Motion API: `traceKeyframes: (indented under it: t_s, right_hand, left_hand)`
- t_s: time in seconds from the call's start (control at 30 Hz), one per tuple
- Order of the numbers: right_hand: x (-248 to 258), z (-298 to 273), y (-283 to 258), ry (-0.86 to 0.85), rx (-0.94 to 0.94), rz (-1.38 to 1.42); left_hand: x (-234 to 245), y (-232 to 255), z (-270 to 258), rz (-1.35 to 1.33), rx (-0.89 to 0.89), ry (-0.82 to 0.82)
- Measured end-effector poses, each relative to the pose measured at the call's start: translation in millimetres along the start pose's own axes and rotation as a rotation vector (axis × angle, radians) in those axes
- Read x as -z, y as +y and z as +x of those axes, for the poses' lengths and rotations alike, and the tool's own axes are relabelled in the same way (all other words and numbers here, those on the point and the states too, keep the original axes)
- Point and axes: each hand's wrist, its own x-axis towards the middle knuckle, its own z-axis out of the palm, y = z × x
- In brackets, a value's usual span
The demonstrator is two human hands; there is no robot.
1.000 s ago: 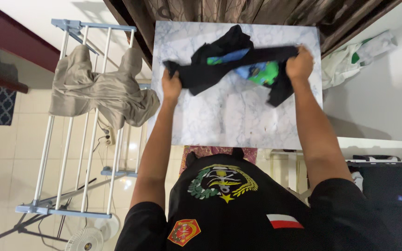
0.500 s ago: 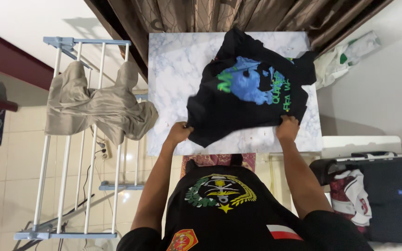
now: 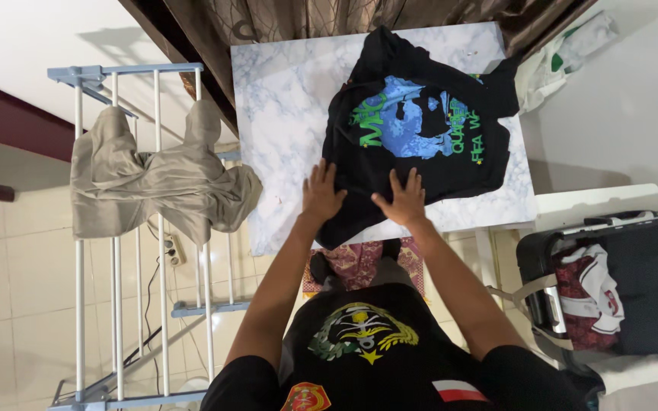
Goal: The person packs clothes into a suitcase, retrieves a shirt from a drying rack, and spreads and folds it on a table by hand.
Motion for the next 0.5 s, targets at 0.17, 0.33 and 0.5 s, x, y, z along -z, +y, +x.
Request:
traceKeyframes:
  t_s: [0.17,0.33,0.5]
  right_hand:
    - [4.2,-30.8,-22.2,-0.115,-0.04,-0.174]
    - [5.4,-48.1,-14.6,-0.136,0.017,-0.157]
    - [-7.5,-74.9,-8.2,-0.113,0.056,-0.136]
  left_hand:
    - [-29.8,-4.9,-44.6,0.289,-0.049,-0.151]
    - [-51.1,-18.6,-107.1,0.292,-0.078,0.058]
    - [-46.9,-1.3,-142.4,0.318,0.019,0.066]
